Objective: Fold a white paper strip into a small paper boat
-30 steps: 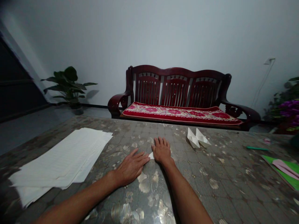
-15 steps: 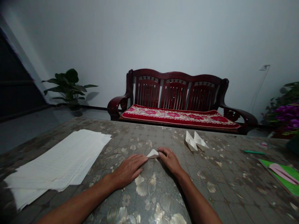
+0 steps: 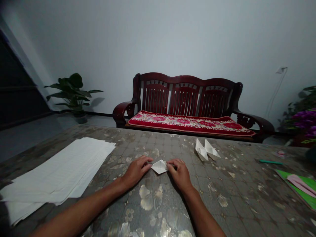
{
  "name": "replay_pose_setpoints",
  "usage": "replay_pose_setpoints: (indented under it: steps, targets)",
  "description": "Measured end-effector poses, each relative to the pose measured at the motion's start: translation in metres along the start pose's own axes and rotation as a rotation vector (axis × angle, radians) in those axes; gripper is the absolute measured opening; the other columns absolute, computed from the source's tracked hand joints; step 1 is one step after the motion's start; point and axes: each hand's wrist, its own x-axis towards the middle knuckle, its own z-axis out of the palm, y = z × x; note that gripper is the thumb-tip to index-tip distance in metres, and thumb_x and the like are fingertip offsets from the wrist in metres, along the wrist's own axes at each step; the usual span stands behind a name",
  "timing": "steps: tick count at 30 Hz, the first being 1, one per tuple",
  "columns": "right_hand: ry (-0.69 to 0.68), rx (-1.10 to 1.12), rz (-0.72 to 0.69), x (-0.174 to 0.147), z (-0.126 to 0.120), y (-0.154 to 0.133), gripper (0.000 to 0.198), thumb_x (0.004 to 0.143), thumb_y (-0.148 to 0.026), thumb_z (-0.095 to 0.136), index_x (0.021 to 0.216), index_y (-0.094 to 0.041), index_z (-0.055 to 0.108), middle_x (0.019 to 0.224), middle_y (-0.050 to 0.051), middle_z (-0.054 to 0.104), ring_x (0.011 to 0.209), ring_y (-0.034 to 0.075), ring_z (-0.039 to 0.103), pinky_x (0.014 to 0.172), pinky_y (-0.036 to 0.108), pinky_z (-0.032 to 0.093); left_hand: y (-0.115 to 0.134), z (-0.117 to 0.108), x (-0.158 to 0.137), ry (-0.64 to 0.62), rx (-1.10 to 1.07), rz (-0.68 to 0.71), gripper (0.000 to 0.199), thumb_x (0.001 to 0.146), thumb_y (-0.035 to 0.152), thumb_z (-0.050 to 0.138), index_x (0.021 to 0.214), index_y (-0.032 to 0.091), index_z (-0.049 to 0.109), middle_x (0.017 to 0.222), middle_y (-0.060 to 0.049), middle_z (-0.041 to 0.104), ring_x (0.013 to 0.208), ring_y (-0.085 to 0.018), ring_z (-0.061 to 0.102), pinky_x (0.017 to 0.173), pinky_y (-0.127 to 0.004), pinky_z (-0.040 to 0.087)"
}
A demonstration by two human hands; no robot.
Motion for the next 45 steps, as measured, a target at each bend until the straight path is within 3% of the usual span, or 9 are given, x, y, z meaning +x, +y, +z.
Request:
replay_pose_setpoints:
  steps: [7, 19, 39, 45]
  targets:
    - [-0.069, -0.185, -0.041, -0.002, 0.002, -0.008, 0.021, 0.090, -0.032, 0.056, 0.092, -0.024, 0.076, 0.088, 0.004, 0.067, 0.092, 0.021, 0.062, 0.084, 0.030, 0.047, -0.001, 0.011, 0.012, -0.027, 0.005, 0.000, 0.018, 0.089, 0.019, 0.057, 0.088, 0.022, 0.075, 0.090, -0.003, 0.074, 0.087, -0.019, 0.068, 0.079, -0.028, 0.051]
    - [-0.112, -0.327, -0.128, -0.006, 0.004, -0.016, 0.024, 0.091, -0.025, 0.051, 0.093, -0.024, 0.075, 0.085, 0.003, 0.066, 0.086, 0.018, 0.062, 0.077, 0.026, 0.044, -0.006, 0.013, 0.008, -0.045, 0.149, 0.142, 0.018, 0.091, 0.019, 0.056, 0.086, 0.021, 0.073, 0.086, -0.003, 0.072, 0.083, -0.017, 0.068, 0.076, -0.024, 0.050]
    - [-0.033, -0.302, -0.112, -0.006, 0.004, -0.018, 0.027, 0.084, -0.020, 0.050, 0.084, -0.021, 0.077, 0.076, 0.003, 0.068, 0.072, 0.016, 0.064, 0.067, 0.023, 0.043, -0.009, 0.013, 0.006, 0.004, 0.216, 0.174, 0.017, 0.084, 0.013, 0.057, 0.077, 0.020, 0.071, 0.079, -0.002, 0.072, 0.074, -0.015, 0.067, 0.066, -0.022, 0.046]
    - [-0.046, -0.252, -0.145, -0.007, 0.004, -0.019, 0.029, 0.087, -0.023, 0.048, 0.088, -0.022, 0.077, 0.080, 0.004, 0.068, 0.076, 0.017, 0.065, 0.069, 0.024, 0.045, -0.007, 0.012, 0.004, 0.036, 0.124, 0.205, 0.013, 0.091, 0.020, 0.059, 0.090, 0.021, 0.073, 0.089, -0.002, 0.075, 0.084, -0.016, 0.070, 0.075, -0.023, 0.050]
